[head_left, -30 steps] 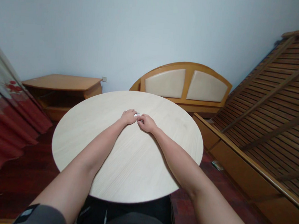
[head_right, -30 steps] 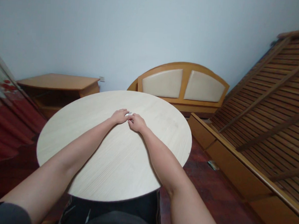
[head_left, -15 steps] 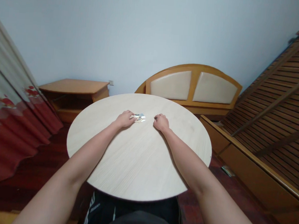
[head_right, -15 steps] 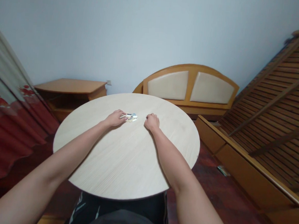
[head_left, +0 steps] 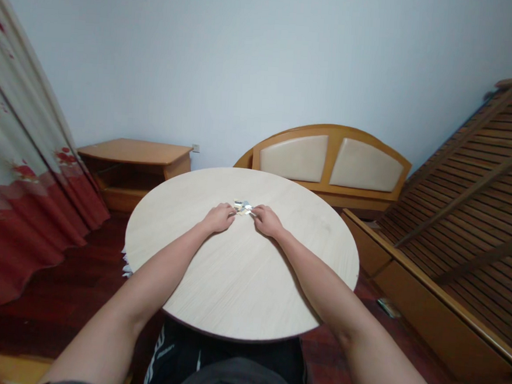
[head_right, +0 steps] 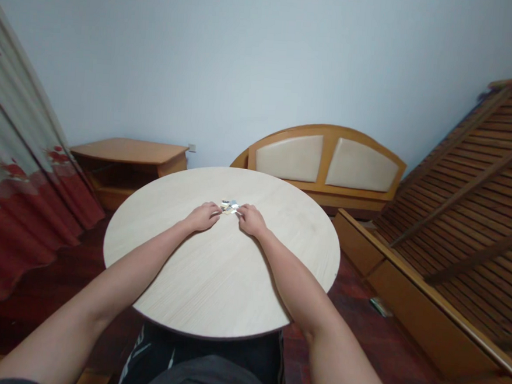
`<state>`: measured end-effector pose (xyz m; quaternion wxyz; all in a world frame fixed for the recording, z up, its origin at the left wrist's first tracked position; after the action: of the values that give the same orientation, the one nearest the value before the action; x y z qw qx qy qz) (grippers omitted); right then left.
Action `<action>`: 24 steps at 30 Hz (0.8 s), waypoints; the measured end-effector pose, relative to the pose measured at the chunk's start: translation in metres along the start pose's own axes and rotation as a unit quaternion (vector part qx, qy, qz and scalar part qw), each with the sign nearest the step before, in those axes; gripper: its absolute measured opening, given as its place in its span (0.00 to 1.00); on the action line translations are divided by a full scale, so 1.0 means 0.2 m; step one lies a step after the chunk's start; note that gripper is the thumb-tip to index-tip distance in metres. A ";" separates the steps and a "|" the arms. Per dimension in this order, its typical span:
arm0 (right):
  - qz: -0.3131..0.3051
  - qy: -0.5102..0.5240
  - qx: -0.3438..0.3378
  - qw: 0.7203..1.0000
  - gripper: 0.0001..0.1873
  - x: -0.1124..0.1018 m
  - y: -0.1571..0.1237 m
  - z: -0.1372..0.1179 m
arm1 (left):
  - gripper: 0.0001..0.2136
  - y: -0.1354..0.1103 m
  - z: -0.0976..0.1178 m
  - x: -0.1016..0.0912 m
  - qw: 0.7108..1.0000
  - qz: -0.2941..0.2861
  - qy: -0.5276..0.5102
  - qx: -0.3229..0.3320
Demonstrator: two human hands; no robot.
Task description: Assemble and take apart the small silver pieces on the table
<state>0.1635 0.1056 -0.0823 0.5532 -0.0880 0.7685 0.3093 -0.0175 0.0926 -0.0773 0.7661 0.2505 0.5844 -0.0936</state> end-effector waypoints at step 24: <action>-0.011 0.013 -0.072 0.997 0.21 0.01 0.00 -0.15 | 0.19 -0.01 0.05 0.00 0.998 -0.029 0.046 -0.013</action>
<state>0.1391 0.0876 -0.0775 0.5384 -0.1402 0.7506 0.3564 -0.0088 0.0863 -0.0756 0.7383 0.2271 0.6277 -0.0965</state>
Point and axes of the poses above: each hand's wrist, its own y-axis towards the middle knuckle, its own x-axis out of the palm, z = x × y, the point moved 7 cm from there along y, towards the middle knuckle, and after that the axes turned 1 degree about -y, right-handed, at the moved point
